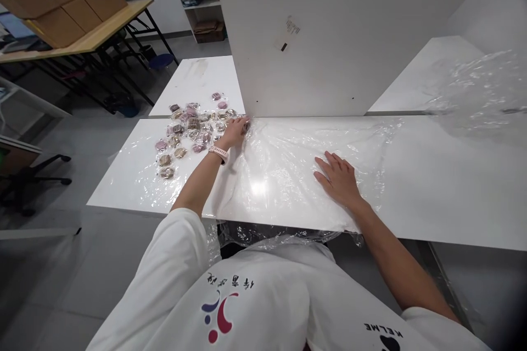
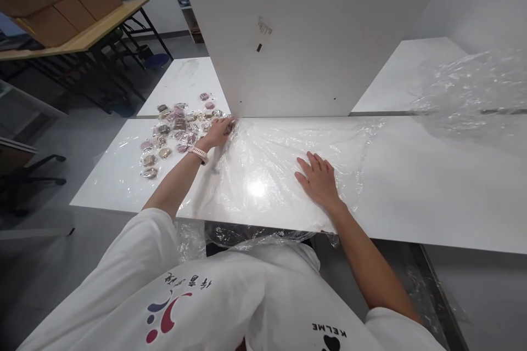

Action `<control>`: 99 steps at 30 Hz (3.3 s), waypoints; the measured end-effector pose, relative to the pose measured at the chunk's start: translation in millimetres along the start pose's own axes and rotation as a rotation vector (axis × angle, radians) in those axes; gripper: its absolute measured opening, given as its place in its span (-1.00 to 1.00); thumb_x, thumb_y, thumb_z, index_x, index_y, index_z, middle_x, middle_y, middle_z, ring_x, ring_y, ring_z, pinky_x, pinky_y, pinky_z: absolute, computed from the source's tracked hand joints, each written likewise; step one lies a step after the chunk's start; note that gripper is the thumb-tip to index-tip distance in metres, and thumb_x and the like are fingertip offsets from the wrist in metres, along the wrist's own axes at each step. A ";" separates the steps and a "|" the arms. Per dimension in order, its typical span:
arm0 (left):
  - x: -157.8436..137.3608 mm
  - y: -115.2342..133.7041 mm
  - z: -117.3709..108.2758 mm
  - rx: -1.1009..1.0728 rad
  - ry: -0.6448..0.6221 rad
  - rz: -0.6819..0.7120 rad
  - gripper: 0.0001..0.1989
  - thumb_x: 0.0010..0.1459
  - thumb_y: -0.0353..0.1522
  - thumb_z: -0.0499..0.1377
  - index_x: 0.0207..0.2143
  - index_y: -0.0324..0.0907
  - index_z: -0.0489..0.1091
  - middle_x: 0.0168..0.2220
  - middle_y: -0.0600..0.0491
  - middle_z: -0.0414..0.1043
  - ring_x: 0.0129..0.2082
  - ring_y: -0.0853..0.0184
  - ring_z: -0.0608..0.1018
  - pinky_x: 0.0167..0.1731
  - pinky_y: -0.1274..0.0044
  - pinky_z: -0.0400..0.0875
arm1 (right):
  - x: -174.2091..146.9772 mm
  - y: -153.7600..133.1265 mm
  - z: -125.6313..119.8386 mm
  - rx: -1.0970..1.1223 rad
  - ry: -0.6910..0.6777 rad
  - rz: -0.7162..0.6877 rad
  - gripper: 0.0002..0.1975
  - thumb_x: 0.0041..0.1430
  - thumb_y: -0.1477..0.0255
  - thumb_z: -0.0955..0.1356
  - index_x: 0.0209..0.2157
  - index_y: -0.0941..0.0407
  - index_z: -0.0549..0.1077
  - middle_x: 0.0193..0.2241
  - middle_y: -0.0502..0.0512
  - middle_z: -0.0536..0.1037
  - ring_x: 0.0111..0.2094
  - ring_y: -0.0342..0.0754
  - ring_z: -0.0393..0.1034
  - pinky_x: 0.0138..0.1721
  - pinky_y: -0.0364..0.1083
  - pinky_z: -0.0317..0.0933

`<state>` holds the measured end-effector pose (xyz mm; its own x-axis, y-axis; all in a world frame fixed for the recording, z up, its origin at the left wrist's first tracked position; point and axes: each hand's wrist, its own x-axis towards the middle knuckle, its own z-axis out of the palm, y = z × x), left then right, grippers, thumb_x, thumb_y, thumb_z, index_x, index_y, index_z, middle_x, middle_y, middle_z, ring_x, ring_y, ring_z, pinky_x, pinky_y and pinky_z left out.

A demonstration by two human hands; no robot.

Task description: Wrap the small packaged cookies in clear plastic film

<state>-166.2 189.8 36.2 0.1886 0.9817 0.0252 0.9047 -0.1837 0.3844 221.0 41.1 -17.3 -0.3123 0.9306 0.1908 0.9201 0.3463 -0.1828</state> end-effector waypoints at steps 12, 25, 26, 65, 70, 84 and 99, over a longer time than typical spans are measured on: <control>-14.2 5.0 -4.3 0.176 0.173 -0.074 -0.54 0.36 -0.33 0.06 0.26 -0.25 0.15 -0.07 -0.20 0.38 -0.15 0.14 0.43 -0.26 0.35 0.37 | 3.5 1.9 5.7 0.013 -0.025 0.024 -0.41 0.42 0.07 0.00 0.33 -0.05 0.19 0.41 0.10 0.07 0.41 0.12 -0.11 0.33 0.20 -0.09; -147.3 194.1 55.2 -0.003 -0.059 0.662 -0.67 0.40 -0.35 -0.03 0.15 -0.11 0.30 -0.23 -0.05 0.42 -0.29 0.28 0.45 -0.37 0.43 0.38 | 4.6 -1.9 2.8 0.074 -0.063 0.053 -0.40 0.42 0.07 0.00 0.35 -0.03 0.16 0.43 0.09 0.00 0.42 0.15 -0.18 0.35 0.24 -0.18; -155.2 204.2 74.1 0.043 -0.110 0.711 -0.67 0.39 -0.34 -0.01 0.15 -0.13 0.31 -0.21 -0.06 0.43 -0.25 0.25 0.46 -0.32 0.41 0.39 | 5.4 -2.0 3.5 0.073 -0.066 0.056 -0.41 0.41 0.08 0.01 0.35 -0.03 0.16 0.43 0.09 0.00 0.42 0.14 -0.19 0.35 0.24 -0.18; -301.3 145.0 46.9 -0.901 0.514 -0.014 -0.34 0.31 -0.10 0.10 0.37 0.20 -0.10 0.39 -0.12 0.05 0.27 0.08 0.37 0.11 0.19 0.45 | -85.0 -32.5 -68.2 0.505 -0.061 0.084 -0.72 0.33 0.17 0.22 -0.31 0.02 0.44 -0.32 0.05 0.61 -0.33 0.01 0.44 -0.25 -0.02 0.27; -293.1 166.2 53.1 -0.362 0.629 0.546 -0.47 0.19 -0.22 0.28 0.18 0.06 0.24 0.03 -0.03 0.48 0.04 0.14 0.55 0.03 0.21 0.49 | -72.7 -36.8 -66.3 0.533 -0.105 0.178 -0.70 0.28 0.15 0.25 -0.37 0.04 0.45 -0.42 0.02 0.58 -0.44 -0.04 0.42 -0.38 -0.08 0.18; -185.2 168.0 88.8 -0.062 0.260 0.214 -0.83 0.30 -0.43 0.07 -0.12 -0.20 0.43 -0.19 -0.11 0.56 -0.18 0.15 0.56 -0.10 0.24 0.35 | -53.3 -20.8 -66.8 0.118 0.175 0.214 -0.70 0.28 0.45 0.22 -0.07 0.07 0.52 -0.17 0.26 0.58 -0.14 0.23 0.41 -0.15 0.15 0.23; -196.7 149.5 96.6 -0.344 0.068 0.401 -0.74 0.33 -0.35 0.10 0.03 -0.15 0.41 -0.03 -0.10 0.54 -0.01 0.19 0.55 0.00 0.25 0.47 | -62.2 -14.1 -38.5 0.489 -0.146 -0.236 -0.57 0.36 0.18 0.22 0.20 -0.09 0.37 0.15 0.11 0.47 0.16 0.13 0.32 0.14 0.20 0.20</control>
<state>-31.1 -35.6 -0.5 0.4589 0.8406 0.2878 0.5869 -0.5300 0.6121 236.6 -26.2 10.6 -0.5583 0.8158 0.1513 0.6157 0.5295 -0.5836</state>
